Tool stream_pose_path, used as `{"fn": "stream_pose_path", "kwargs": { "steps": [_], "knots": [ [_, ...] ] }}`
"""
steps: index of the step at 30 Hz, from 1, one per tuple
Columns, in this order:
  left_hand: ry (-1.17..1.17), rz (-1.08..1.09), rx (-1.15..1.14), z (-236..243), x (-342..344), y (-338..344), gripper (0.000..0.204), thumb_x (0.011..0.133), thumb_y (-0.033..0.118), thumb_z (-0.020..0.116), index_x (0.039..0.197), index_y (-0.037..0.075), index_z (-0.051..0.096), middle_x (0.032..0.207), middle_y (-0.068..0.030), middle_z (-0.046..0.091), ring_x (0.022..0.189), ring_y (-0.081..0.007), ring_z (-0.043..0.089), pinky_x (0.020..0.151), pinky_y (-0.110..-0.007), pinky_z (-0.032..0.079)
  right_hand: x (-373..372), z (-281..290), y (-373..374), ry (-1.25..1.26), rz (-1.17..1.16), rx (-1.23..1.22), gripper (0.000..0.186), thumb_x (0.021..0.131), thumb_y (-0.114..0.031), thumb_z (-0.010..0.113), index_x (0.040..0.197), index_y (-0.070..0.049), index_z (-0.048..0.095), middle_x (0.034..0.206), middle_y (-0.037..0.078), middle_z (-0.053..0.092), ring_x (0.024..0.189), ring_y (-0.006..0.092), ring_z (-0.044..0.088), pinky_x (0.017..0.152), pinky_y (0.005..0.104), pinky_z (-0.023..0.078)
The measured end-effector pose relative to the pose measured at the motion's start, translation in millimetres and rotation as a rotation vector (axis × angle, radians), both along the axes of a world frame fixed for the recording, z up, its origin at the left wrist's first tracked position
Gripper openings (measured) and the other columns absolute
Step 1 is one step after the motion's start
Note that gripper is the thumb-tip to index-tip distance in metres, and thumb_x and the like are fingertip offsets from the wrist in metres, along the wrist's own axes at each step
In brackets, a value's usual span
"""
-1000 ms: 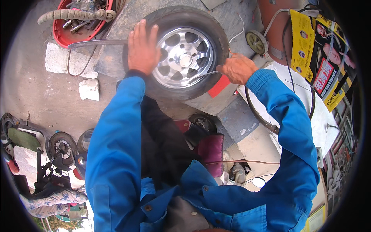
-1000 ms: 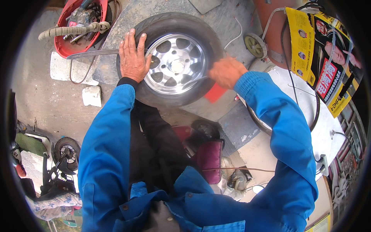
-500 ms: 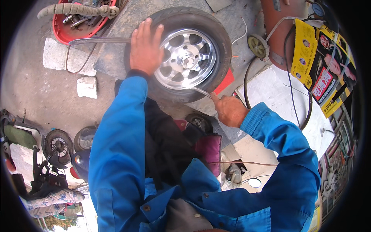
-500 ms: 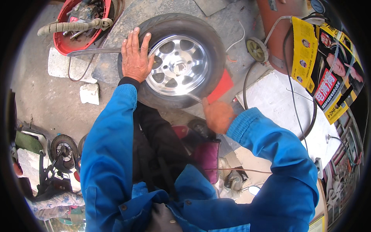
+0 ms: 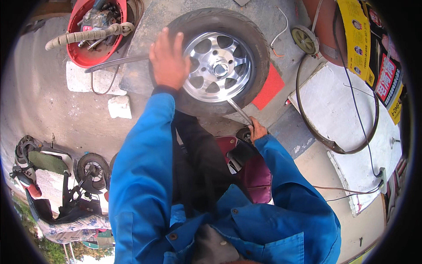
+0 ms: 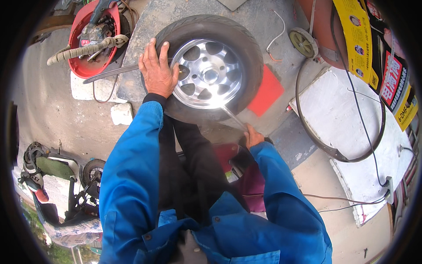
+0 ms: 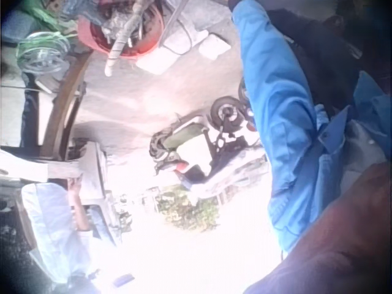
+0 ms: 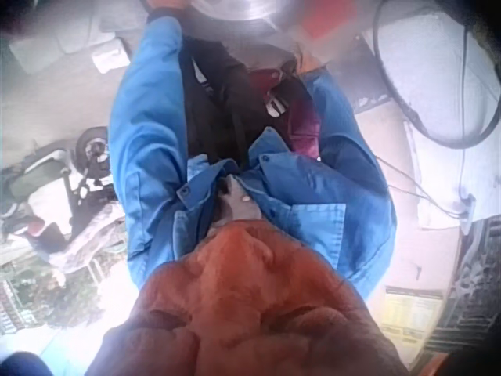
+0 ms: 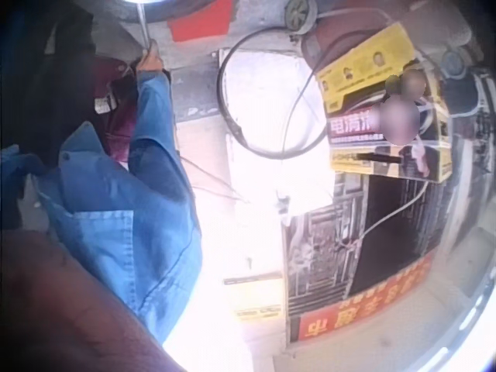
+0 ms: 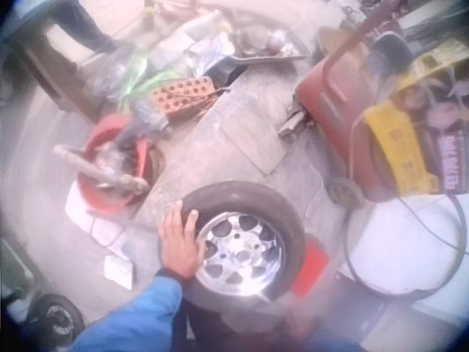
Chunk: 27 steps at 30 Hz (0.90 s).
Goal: The person cleans a silver wheel rim, places a tire onto it, and uses a tire iron to lever the tire bead over the rim edge. They rotate the tire and reposition the tool to seat the tire around the rim, then move the assembled wheel to a workbench.
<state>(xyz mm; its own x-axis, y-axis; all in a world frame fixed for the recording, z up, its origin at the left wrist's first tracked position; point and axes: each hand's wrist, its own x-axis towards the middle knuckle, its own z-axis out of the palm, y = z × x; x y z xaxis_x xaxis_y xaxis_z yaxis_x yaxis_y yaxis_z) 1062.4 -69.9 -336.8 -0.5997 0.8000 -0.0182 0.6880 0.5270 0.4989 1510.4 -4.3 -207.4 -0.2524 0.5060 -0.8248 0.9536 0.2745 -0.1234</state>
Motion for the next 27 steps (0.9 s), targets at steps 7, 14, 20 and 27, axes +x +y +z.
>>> {"fn": "stream_pose_path", "kwargs": {
  "steps": [7,14,20,27],
  "knots": [
    [-0.008,-0.017,0.017,22,-23,15,0.104,0.081,0.04,0.09,0.166,0.007,0.04,0.166,-0.0196,0.045,0.149,-0.0378,0.047,0.119,-0.053,0.032,24,-9,-14,0.153,-0.052,-0.056,0.046,0.11,-0.019,0.062,0.154,-0.01,0.05,0.116,0.035,0.072,0.105,0.057,0.07,0.088,0.0571,0.058],
    [0.065,-0.3,0.025,27,-39,48,0.101,0.077,0.031,0.088,0.162,0.002,0.043,0.157,-0.0194,0.053,0.141,-0.0368,0.052,0.118,-0.051,0.037,-46,30,-161,0.185,-0.513,0.003,0.049,0.11,-0.022,0.062,0.155,-0.006,0.051,0.118,0.038,0.07,0.112,0.0584,0.067,0.092,0.0597,0.055],
    [-0.001,-0.464,0.143,15,-49,59,0.1,0.079,0.032,0.091,0.164,0.008,0.044,0.162,-0.018,0.048,0.149,-0.0393,0.046,0.125,-0.056,0.036,-105,52,-200,0.147,-0.689,0.002,0.047,0.11,-0.026,0.061,0.154,-0.01,0.053,0.114,0.037,0.072,0.11,0.0595,0.066,0.092,0.0608,0.054],
    [-0.035,0.217,0.042,29,25,-38,0.121,0.074,0.049,0.096,0.166,0.002,0.032,0.167,-0.0371,0.03,0.155,-0.0504,0.037,0.126,-0.065,0.034,-71,44,-171,0.104,-0.549,-0.054,0.045,0.112,-0.029,0.061,0.15,-0.006,0.056,0.11,0.033,0.074,0.106,0.0535,0.072,0.09,0.0529,0.056]
  ]
}}
